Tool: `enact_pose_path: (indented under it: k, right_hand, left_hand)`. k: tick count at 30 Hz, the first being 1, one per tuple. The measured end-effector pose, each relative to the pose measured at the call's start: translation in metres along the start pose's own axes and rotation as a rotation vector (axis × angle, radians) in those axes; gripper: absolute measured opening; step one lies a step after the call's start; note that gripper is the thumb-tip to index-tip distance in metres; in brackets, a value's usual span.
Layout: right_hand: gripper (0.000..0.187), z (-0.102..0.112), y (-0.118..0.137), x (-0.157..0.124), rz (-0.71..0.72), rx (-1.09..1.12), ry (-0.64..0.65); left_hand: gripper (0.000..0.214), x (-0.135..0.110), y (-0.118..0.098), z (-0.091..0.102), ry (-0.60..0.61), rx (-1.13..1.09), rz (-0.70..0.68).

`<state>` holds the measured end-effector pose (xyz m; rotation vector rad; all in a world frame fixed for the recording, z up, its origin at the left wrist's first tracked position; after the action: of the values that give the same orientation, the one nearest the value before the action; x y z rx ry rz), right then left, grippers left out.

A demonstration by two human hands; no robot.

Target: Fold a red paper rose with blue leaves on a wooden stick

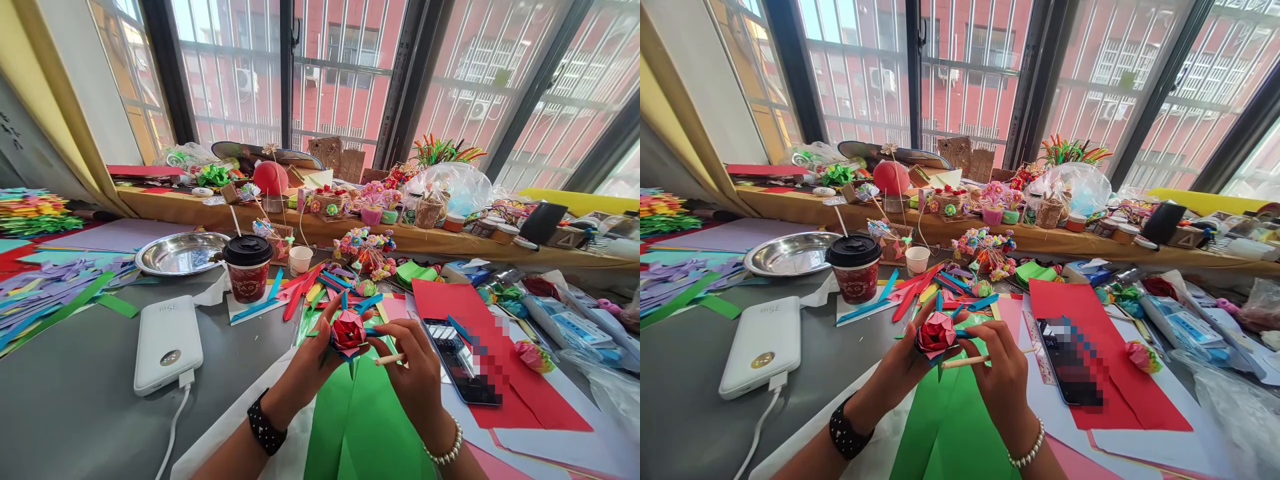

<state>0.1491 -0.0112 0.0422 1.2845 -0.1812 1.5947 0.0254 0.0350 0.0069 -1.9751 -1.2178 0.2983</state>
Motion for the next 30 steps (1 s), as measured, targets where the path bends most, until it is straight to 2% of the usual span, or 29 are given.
enact_pose_path:
  k: [4, 6, 11, 16, 20, 25, 30]
  right_hand:
    - [0.002, 0.000, -0.002, 0.001, -0.048, 0.057, 0.021]
    - [0.002, 0.000, -0.003, 0.001, -0.084, 0.074, 0.032]
    - [0.006, 0.001, -0.004, 0.003, -0.133, 0.096, 0.059]
    - [0.008, -0.002, -0.003, 0.004, -0.132, 0.130, 0.141]
    - [0.007, -0.002, -0.002, 0.002, -0.084, 0.170, 0.186]
    - [0.022, -0.002, -0.001, 0.002, 0.004, 0.176, 0.191]
    - [0.026, -0.004, 0.004, 0.001, 0.102, 0.153, 0.181]
  left_hand:
    - [0.087, 0.000, -0.009, -0.004, 0.082, 0.090, -0.038]
    - [0.093, 0.001, -0.016, -0.006, 0.084, 0.159, -0.061]
    - [0.079, 0.006, -0.026, -0.006, 0.133, 0.312, -0.044]
    - [0.059, 0.007, -0.024, 0.000, 0.227, 0.319, -0.006]
    - [0.050, 0.009, -0.026, 0.008, 0.143, 0.266, -0.073]
    - [0.046, 0.010, -0.026, 0.012, 0.053, 0.231, -0.080]
    - [0.043, 0.012, -0.020, 0.016, 0.070, 0.250, 0.027]
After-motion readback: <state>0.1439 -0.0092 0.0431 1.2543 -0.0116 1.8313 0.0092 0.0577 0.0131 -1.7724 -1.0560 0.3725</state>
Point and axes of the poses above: each hand's wrist, its own x-axis towards the middle knuckle, its own z-axis out of the back of the hand, y = z × x, the point moved 5 cm from there along x, towards the middle knuckle, and after that the axes turned 7 degrees about -z, right-handed, at the moved point
